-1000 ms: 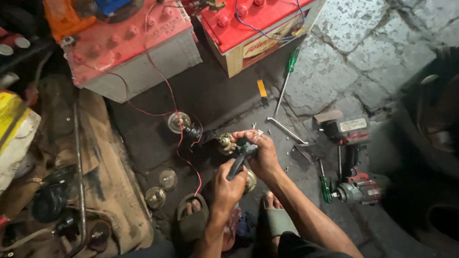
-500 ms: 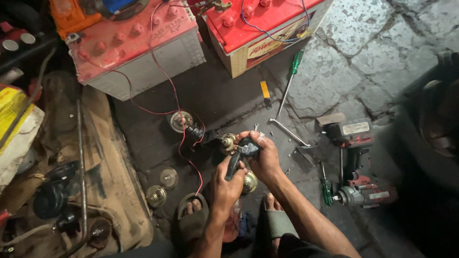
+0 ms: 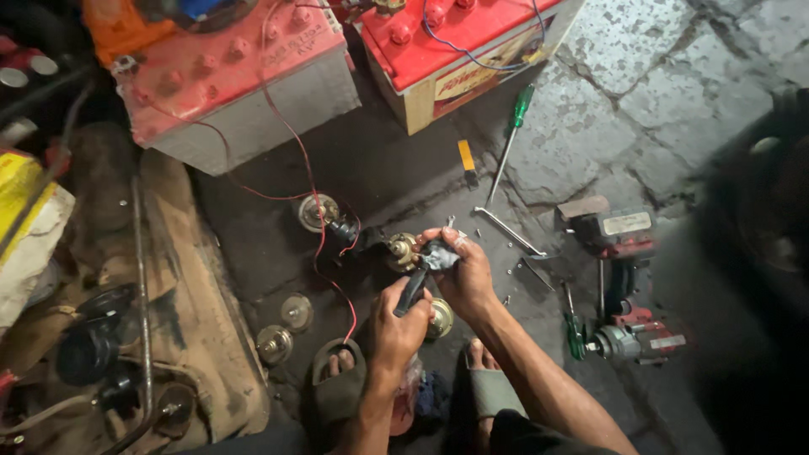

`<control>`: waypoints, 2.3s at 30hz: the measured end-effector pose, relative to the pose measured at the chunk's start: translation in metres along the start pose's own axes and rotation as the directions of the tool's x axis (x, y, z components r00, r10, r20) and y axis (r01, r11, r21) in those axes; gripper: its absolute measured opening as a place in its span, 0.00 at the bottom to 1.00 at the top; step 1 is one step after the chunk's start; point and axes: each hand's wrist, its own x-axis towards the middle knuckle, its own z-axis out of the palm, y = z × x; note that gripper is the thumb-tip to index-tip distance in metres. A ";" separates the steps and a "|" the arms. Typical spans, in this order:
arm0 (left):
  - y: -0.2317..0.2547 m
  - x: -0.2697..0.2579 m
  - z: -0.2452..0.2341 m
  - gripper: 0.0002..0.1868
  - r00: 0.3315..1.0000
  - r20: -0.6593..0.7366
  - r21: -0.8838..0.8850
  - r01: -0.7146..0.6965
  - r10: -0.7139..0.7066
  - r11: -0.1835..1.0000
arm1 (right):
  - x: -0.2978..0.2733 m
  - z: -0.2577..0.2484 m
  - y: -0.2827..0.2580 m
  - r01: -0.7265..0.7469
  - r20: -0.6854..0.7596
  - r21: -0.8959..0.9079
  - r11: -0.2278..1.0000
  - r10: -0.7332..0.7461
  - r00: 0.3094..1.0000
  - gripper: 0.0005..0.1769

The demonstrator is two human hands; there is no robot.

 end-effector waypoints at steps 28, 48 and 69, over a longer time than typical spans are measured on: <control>-0.008 0.000 0.001 0.06 0.990 -0.008 0.025 -0.140 0.140 0.990 | 0.008 -0.003 -0.001 -0.027 -0.047 0.112 0.993 0.032 0.998 0.16; -0.002 0.002 -0.002 0.09 1.000 -0.012 0.098 -0.024 0.026 0.995 | 0.007 0.005 -0.006 -0.149 -0.083 0.181 0.972 0.166 0.983 0.23; -0.090 0.133 -0.168 0.20 0.624 -0.707 -0.054 -0.518 0.334 0.854 | -0.011 0.003 -0.044 0.008 0.275 -0.272 0.962 0.070 0.959 0.26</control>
